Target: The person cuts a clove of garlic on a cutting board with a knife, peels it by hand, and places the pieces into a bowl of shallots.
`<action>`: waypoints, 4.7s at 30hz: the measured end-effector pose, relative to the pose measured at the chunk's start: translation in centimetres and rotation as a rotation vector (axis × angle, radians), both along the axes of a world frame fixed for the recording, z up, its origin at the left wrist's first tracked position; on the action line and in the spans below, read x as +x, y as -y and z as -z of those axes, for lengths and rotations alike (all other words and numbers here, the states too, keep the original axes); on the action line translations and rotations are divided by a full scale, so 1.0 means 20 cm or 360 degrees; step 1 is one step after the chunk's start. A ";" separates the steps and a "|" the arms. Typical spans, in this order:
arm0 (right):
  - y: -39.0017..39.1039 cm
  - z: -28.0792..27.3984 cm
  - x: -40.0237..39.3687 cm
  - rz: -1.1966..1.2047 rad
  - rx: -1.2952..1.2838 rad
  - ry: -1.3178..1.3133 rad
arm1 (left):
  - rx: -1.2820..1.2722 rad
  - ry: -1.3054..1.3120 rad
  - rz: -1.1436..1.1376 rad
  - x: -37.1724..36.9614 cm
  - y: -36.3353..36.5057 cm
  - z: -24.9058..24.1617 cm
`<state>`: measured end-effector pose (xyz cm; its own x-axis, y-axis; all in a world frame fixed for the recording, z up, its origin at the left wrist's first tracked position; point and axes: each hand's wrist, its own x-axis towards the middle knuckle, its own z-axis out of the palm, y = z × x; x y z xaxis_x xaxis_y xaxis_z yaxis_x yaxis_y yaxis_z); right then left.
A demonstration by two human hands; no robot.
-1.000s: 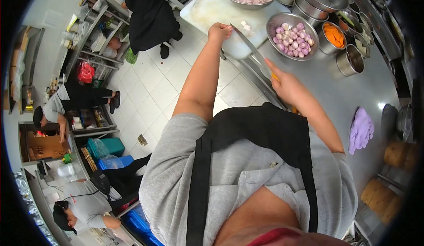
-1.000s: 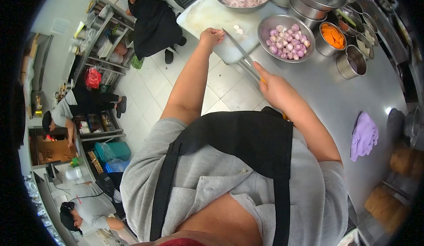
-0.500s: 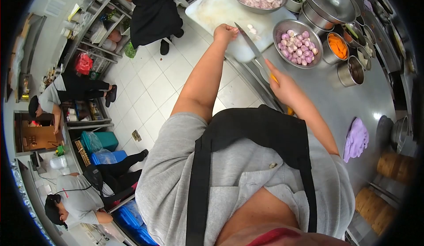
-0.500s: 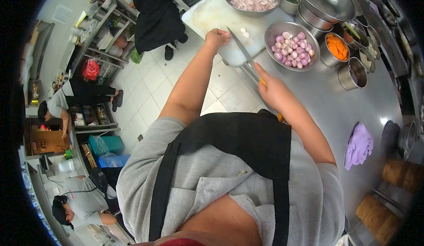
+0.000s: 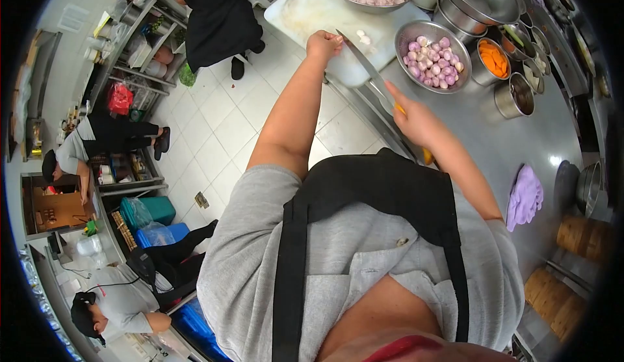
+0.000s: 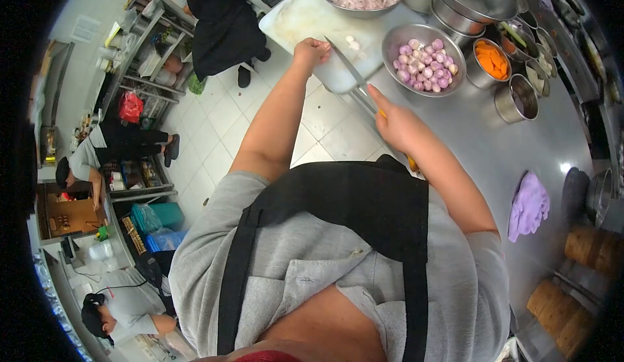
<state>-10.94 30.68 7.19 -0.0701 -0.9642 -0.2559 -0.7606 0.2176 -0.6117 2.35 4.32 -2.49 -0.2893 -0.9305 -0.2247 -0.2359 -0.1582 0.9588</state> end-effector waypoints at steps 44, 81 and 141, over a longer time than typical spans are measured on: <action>0.26 0.20 0.03 0.0103 -0.0169 0.0130 | 0.0038 0.0125 -0.0032 -0.04 -0.01 -0.06; 0.21 0.28 -0.04 0.0378 0.0006 0.1336 | -0.0224 0.0922 0.0643 0.14 0.08 -0.14; 0.21 0.25 0.00 0.0523 0.0243 0.1637 | -0.0404 0.1150 0.0691 0.09 0.21 -0.09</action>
